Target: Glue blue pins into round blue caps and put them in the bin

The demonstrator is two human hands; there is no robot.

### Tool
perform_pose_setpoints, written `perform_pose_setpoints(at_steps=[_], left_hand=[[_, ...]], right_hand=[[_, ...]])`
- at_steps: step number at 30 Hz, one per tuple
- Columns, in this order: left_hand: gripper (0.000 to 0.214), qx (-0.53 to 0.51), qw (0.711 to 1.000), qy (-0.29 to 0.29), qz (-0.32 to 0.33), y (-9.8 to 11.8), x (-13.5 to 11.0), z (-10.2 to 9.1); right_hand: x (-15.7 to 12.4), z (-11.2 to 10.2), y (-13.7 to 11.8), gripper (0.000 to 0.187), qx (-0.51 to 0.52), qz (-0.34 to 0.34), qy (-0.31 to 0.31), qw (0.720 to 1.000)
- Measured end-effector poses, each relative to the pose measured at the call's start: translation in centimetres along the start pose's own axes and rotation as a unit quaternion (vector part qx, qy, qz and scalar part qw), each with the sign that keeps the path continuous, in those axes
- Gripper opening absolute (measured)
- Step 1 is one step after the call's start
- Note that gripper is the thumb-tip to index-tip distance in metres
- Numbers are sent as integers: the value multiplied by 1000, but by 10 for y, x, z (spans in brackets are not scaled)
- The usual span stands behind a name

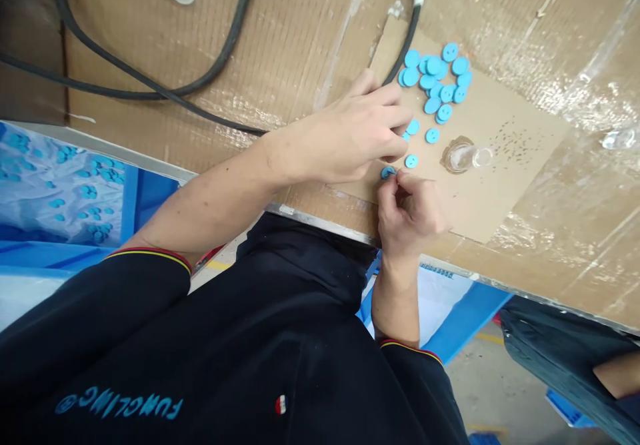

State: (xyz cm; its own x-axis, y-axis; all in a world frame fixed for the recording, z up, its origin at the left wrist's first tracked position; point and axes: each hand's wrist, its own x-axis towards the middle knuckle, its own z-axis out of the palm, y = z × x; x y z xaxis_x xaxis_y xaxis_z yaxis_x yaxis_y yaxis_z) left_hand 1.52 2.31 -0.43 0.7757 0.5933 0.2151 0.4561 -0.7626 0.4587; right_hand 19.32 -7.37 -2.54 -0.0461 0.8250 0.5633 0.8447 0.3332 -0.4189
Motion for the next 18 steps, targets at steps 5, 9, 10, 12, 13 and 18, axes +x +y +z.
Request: perform_pose_setpoints(at_steps=[5, 9, 10, 12, 13, 18], left_hand=[[22, -42, 999, 29, -4, 6, -8, -7], [17, -145, 983, 100, 44, 12, -11, -14], [13, -167, 979, 105, 59, 14, -11, -15], [8, -201, 970, 110, 78, 17, -9, -16], [8, -215, 966, 116, 81, 19, -9, -16], [16, -242, 956, 142, 84, 24, -8, -13]], right_hand=[[-4, 5, 6, 3, 14, -83, 133, 987], [-15, 6, 12, 12, 0, -113, 261, 959], [-20, 6, 14, 14, -9, -108, 264, 959], [-30, 7, 18, 20, -28, -87, 262, 961], [-34, 7, 21, 23, -36, -76, 261, 962], [-40, 7, 22, 26, -30, -97, 230, 968]])
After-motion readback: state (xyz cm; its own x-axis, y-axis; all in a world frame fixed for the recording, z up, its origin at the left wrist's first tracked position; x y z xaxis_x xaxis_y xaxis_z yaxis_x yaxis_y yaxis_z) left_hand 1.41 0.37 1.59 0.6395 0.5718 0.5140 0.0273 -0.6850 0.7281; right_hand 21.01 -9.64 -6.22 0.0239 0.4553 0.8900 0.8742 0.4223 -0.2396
